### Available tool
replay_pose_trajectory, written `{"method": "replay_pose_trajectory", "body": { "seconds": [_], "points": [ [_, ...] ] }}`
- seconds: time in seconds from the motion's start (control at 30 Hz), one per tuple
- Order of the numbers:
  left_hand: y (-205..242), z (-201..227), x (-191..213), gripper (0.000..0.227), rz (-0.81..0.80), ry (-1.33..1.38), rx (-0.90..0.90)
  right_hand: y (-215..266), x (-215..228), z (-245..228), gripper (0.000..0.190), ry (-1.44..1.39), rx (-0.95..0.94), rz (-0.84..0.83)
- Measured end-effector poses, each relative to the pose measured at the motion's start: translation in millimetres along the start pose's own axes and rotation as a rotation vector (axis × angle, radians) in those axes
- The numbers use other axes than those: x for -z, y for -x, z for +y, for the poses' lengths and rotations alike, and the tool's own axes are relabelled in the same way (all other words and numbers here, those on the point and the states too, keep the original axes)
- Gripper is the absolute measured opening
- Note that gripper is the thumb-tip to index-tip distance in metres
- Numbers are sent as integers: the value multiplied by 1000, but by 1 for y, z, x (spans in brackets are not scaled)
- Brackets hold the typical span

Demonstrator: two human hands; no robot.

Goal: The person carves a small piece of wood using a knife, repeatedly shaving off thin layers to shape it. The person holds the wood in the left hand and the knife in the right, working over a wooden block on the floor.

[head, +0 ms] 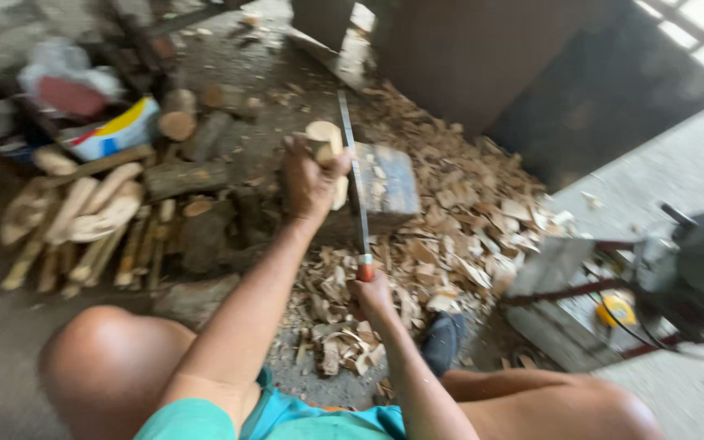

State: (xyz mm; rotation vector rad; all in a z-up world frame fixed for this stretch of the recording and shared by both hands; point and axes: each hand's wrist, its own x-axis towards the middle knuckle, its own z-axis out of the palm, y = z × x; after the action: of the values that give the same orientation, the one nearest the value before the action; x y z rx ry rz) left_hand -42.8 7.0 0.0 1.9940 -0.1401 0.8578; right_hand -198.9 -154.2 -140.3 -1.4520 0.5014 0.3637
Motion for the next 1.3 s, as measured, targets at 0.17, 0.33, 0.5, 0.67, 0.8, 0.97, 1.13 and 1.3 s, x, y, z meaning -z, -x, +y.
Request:
{"method": "replay_pose_trajectory", "body": {
  "seconds": [0.17,0.33,0.5,0.67,0.8,0.97,1.13,1.3],
  "points": [
    [11,-23,2,60,111,565,403,-21,3,17,26,25,129,63],
    [2,-30,23,48,93,963,747,-25,2,16,23,-46,68,25],
    [11,-3,46,60,-150,1088,928,-18,-4,9,23,-34,101,31],
    [30,22,68,75,-407,1069,882,-16,-3,5,20,-19,79,33],
    [36,34,66,71,-397,1171,880,-12,-4,3,17,-21,71,28],
    [41,30,57,65,-391,1193,891,-3,-7,-5,18,-11,62,23],
    [47,10,53,61,-367,1106,812,33,2,-39,35,-470,-64,-290],
    [56,2,48,54,-350,1287,695,87,-15,-81,51,-538,11,-384]
  ]
}}
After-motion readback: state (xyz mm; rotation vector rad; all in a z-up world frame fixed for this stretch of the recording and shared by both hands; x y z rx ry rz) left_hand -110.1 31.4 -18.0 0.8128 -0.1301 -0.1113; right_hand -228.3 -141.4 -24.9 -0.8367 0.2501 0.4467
